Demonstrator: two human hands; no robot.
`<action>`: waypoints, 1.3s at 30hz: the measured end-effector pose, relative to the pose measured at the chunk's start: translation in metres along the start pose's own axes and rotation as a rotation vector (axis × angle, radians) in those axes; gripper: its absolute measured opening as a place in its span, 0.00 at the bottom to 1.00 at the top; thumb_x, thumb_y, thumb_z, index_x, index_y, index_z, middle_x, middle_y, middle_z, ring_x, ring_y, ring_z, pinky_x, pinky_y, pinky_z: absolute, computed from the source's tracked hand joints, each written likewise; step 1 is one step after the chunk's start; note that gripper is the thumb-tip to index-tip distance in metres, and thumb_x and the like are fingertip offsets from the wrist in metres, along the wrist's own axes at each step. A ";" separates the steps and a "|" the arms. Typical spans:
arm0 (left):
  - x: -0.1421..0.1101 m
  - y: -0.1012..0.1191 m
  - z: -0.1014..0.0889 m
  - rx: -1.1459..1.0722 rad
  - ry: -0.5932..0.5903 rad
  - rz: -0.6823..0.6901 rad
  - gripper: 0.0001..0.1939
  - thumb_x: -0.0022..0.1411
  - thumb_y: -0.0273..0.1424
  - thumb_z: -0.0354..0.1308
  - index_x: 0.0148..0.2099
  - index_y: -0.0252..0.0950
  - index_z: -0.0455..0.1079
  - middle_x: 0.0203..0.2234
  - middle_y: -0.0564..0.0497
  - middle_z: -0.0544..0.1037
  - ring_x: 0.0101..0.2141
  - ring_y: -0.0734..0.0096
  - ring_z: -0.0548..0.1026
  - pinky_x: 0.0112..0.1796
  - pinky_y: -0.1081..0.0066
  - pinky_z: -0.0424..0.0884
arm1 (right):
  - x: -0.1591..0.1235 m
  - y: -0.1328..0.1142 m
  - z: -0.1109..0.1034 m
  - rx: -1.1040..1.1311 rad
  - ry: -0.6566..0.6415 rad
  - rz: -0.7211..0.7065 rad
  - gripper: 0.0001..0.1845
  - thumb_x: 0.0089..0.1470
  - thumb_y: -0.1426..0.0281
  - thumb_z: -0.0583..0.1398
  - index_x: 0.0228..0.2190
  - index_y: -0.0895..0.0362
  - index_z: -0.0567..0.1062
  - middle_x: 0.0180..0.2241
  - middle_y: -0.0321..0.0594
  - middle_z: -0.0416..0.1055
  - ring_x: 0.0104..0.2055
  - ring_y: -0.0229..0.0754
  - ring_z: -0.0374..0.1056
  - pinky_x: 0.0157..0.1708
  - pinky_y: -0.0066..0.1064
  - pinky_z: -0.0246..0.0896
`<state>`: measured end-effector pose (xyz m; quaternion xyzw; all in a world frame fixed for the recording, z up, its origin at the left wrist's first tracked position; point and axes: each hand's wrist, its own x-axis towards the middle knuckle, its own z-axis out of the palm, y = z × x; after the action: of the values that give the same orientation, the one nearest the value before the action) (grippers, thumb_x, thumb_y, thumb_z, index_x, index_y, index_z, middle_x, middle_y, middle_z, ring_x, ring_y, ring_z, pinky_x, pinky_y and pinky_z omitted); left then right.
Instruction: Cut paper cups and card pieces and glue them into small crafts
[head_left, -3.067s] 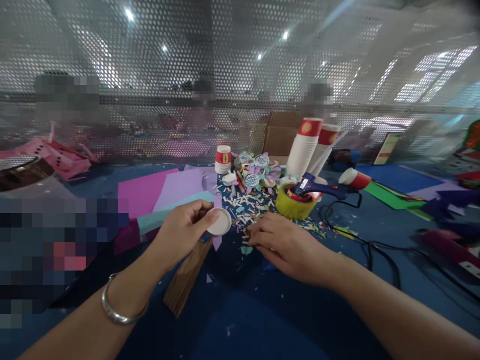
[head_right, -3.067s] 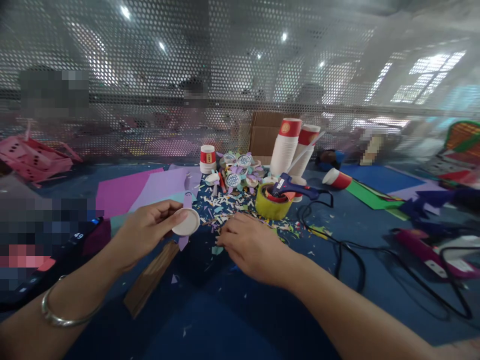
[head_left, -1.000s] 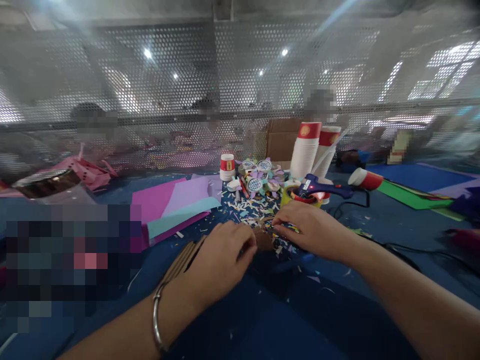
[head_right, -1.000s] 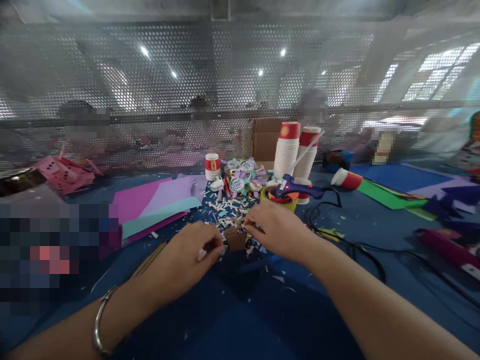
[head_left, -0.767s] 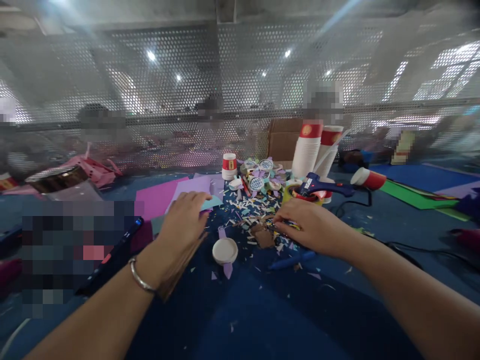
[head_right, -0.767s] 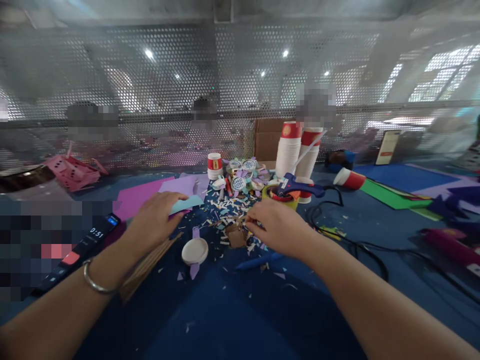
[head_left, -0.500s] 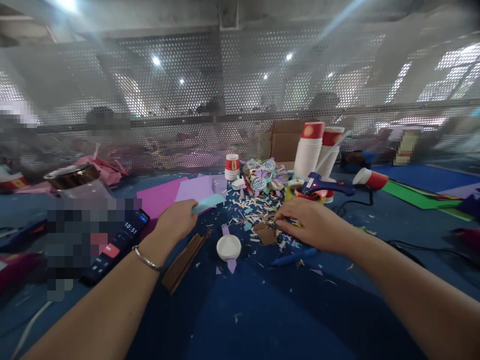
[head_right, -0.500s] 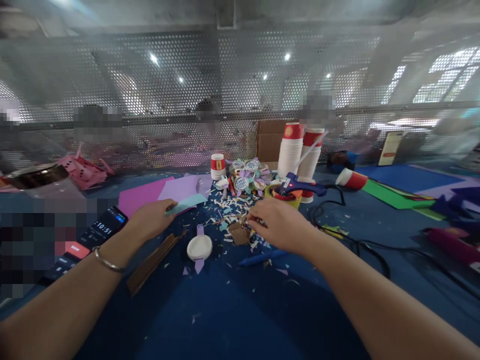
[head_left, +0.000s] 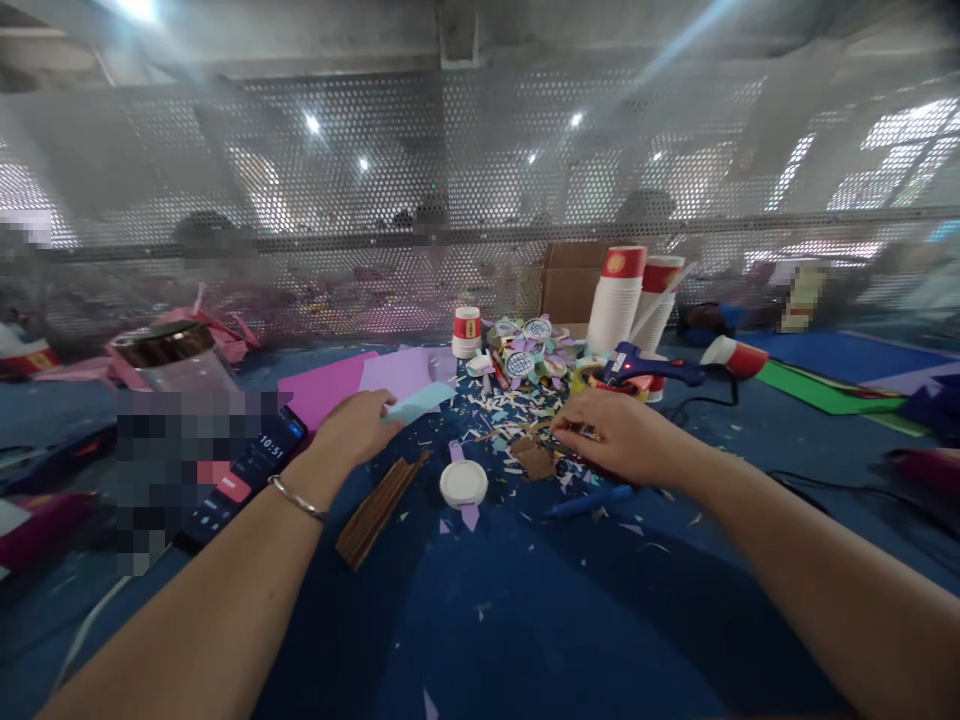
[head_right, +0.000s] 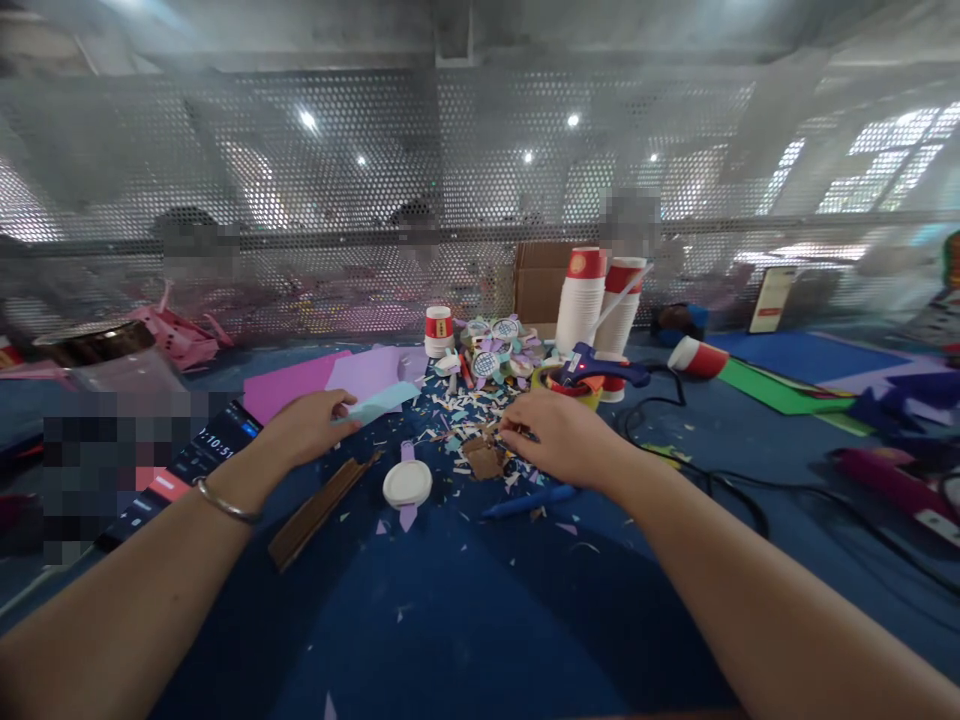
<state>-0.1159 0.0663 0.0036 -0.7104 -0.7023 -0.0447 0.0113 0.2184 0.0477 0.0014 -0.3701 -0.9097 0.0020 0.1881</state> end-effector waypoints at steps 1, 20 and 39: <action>-0.001 0.000 0.000 0.003 0.005 -0.001 0.20 0.64 0.38 0.58 0.55 0.35 0.67 0.49 0.43 0.74 0.46 0.58 0.74 0.46 0.55 0.71 | 0.000 0.000 0.000 0.000 0.000 -0.004 0.11 0.59 0.70 0.54 0.31 0.58 0.76 0.34 0.45 0.76 0.38 0.47 0.70 0.40 0.40 0.65; -0.039 0.051 -0.042 -0.271 0.487 0.388 0.13 0.64 0.31 0.52 0.45 0.41 0.77 0.38 0.49 0.77 0.43 0.65 0.72 0.46 0.66 0.66 | 0.000 -0.012 -0.016 0.085 0.201 0.044 0.11 0.60 0.69 0.54 0.34 0.57 0.76 0.34 0.44 0.75 0.37 0.46 0.71 0.37 0.36 0.65; -0.056 0.086 -0.049 -1.526 0.194 0.236 0.06 0.53 0.32 0.62 0.29 0.37 0.68 0.26 0.54 0.74 0.30 0.74 0.73 0.31 0.72 0.70 | -0.004 -0.054 -0.034 0.084 0.402 -0.108 0.05 0.60 0.72 0.58 0.33 0.59 0.74 0.37 0.46 0.68 0.39 0.45 0.65 0.38 0.37 0.63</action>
<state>-0.0327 0.0058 0.0521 -0.5847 -0.3928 -0.5761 -0.4147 0.1965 0.0009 0.0392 -0.3058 -0.8714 -0.0442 0.3810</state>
